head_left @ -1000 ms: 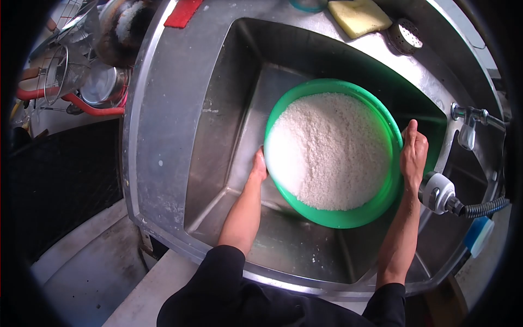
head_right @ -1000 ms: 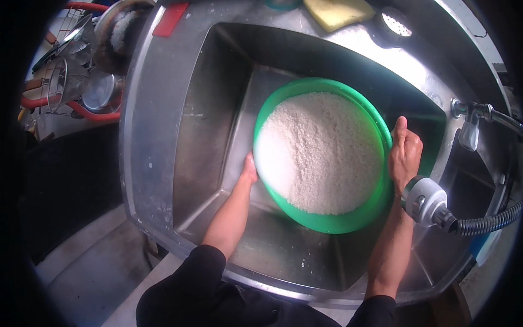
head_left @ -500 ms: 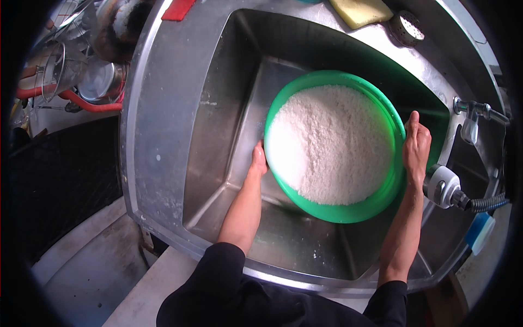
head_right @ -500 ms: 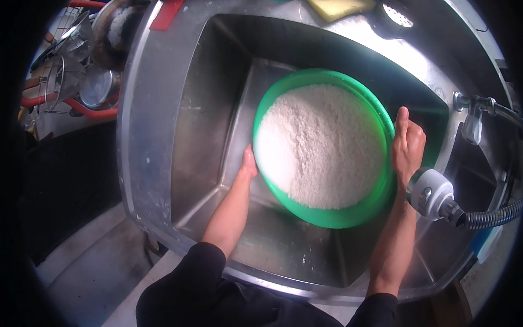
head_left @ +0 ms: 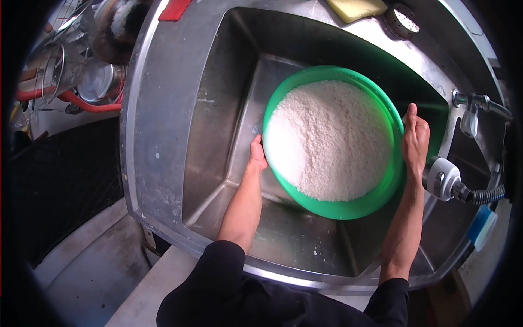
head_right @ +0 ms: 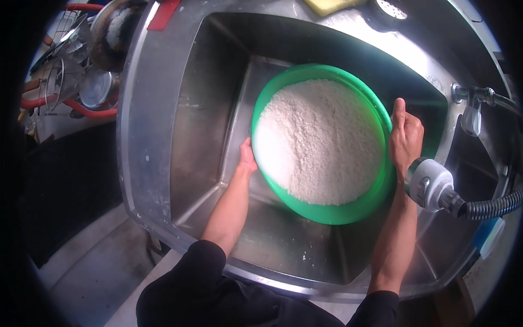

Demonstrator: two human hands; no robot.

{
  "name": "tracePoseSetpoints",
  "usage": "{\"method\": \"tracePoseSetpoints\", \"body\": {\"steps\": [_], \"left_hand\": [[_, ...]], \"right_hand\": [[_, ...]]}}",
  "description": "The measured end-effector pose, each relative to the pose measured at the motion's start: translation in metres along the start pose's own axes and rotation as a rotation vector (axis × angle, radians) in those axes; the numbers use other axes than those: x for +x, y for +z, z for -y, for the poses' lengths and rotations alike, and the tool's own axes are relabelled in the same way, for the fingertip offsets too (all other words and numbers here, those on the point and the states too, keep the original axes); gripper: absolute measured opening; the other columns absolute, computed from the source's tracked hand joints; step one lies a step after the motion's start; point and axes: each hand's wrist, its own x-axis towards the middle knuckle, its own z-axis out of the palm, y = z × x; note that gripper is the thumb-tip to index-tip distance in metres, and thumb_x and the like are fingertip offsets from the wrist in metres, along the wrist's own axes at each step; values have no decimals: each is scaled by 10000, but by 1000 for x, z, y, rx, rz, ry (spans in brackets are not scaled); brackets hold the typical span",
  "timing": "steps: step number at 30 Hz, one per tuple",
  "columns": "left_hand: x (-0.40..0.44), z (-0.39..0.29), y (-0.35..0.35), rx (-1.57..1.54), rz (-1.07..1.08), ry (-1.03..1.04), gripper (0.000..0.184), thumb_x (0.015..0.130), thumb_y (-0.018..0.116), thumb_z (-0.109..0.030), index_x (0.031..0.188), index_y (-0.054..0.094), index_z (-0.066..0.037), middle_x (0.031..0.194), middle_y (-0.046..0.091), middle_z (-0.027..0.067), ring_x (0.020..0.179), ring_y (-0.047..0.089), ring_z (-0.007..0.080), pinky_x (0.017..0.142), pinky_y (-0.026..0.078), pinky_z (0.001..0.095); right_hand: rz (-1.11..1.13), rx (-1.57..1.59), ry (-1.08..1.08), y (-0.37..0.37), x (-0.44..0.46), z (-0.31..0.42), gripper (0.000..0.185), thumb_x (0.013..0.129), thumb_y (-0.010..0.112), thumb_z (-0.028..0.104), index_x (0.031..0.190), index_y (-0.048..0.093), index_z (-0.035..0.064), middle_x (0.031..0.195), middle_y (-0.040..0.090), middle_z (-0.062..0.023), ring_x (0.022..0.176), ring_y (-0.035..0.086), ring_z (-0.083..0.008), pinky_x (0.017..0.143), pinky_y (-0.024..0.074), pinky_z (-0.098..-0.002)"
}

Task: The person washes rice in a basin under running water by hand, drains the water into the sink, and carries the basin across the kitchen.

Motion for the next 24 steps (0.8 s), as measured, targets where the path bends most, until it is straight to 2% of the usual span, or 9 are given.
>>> {"method": "tracePoseSetpoints", "body": {"steps": [12, 15, 24], "left_hand": [[2, 4, 1, 22, 32, 35, 488, 964, 323, -396, 1158, 588, -36, 1138, 632, 125, 1034, 604, 282, 941, 477, 428], [9, 7, -7, 30, 46, 7, 616, 960, 278, -469, 1305, 505, -13, 1300, 550, 183, 1196, 518, 349, 1061, 378, 473], [13, 5, -12, -9, 73, 6, 606, 930, 339, -464, 1277, 520, -1, 1271, 562, 182, 1178, 517, 346, 1049, 378, 471]], "right_hand": [[9, 39, -1, 1, 1, -1, 662, 1014, 360, 518, 604, 317, -1, 582, 251, -41, 573, 249, -147, 510, 231, -374], [12, 39, -5, 1, 0, 0, 660, 1015, 356, 518, 603, 312, 4, 582, 250, -37, 574, 247, -146, 509, 228, -370], [15, 126, -2, 3, -1, -2, 642, 1021, 348, 512, 595, 300, 34, 576, 260, -17, 575, 243, -131, 509, 226, -347]]}}
